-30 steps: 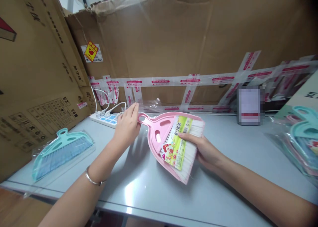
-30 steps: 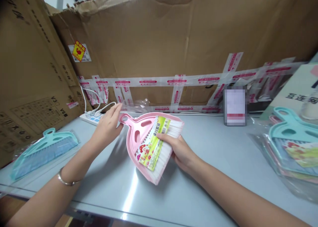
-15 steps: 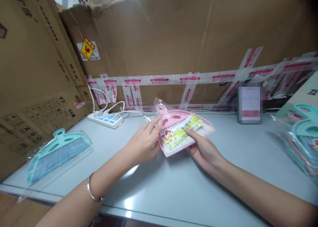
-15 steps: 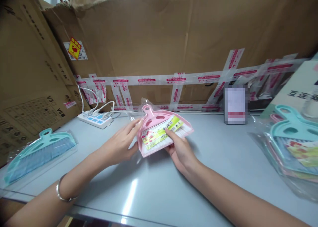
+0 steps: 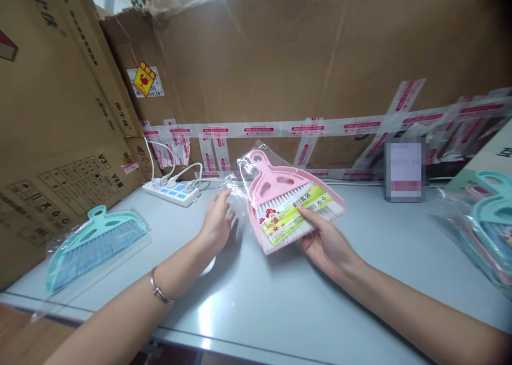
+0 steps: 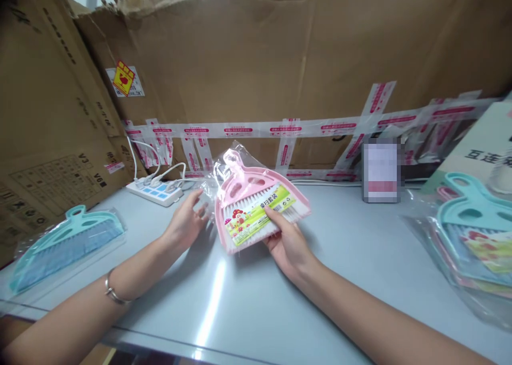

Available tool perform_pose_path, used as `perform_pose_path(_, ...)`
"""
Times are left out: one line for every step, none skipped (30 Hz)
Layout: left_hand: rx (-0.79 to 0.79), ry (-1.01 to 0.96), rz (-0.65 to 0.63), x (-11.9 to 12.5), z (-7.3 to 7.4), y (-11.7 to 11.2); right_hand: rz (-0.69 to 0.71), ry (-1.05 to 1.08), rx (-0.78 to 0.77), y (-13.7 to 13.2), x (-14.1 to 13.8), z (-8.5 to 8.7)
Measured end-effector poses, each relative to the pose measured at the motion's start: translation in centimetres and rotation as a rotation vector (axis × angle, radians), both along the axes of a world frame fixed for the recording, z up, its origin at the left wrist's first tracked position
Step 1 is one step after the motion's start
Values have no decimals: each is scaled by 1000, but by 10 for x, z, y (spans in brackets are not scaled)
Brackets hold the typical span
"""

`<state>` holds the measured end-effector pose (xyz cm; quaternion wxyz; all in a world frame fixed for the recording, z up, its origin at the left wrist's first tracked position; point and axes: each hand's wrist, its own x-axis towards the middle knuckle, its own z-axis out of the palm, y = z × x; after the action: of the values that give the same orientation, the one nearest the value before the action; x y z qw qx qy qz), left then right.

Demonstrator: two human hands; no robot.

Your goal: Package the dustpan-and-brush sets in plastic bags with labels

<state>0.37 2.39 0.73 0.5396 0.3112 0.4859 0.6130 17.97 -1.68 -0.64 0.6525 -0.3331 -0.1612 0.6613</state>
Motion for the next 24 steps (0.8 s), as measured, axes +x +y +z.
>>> perform_pose_path(-41,-67,-58,2,1,-1,9,-9,7,-1,-1,-1)
perform_pose_path(-65,-119,-120,3,3,-3,15,-19,14,-1,-2,-3)
perform_pose_path(-76,-155,-181,4,5,-5,18,-30,20,-2,-2,-4)
perform_pose_path(-76,-180,-237,5,7,-6,21,-40,26,-2,-2,-6)
perform_pose_path(-66,-195,-284,5,9,-7,24,-48,29,-2,-2,-7)
perform_pose_path(-49,-201,-313,4,10,-7,27,-56,30,-3,-2,-8)
perform_pose_path(-25,-200,-325,5,10,-8,29,-64,32,-3,-2,-8)
perform_pose_path(7,-194,-327,5,8,-8,33,-71,39,-4,-3,-9)
perform_pose_path(38,-181,-338,6,6,-9,38,-78,49,-5,-3,-9)
perform_pose_path(64,-168,-371,8,3,-10,42,-84,59,-5,-3,-10)
perform_pose_path(89,-154,-428,11,0,-12,40,-91,69,-6,-4,-10)
perform_pose_path(113,-138,-504,13,-4,-14,35,-98,79,-6,-5,-11)
perform_pose_path(137,-118,-577,16,-7,-17,31,-105,87,-6,-6,-11)
perform_pose_path(159,-98,-632,18,-10,-19,29,-113,91,-6,-6,-12)
perform_pose_path(183,-78,-658,19,-12,-20,33,-121,94,-6,-6,-12)
perform_pose_path(212,-60,-658,20,-14,-21,41,-131,95,-5,-6,-12)
perform_pose_path(235,-45,-651,19,-15,-21,49,-145,92,-4,-5,-12)
perform_pose_path(246,-35,-651,18,-15,-20,47,-166,84,-2,-4,-12)
perform_pose_path(242,-30,-662,16,-14,-18,27,-191,68,0,-1,-11)
perform_pose_path(231,-25,-676,14,-13,-17,-7,-219,46,2,1,-11)
perform_pose_path(215,-19,-685,12,-12,-15,-49,-248,20,5,5,-10)
perform_pose_path(198,-12,-687,9,-12,-13,-91,-275,-3,8,8,-9)
perform_pose_path(184,-5,-683,8,-11,-12,-120,-300,-21,10,11,-8)
perform_pose_path(177,0,-677,6,-11,-11,-134,-320,-32,12,14,-7)
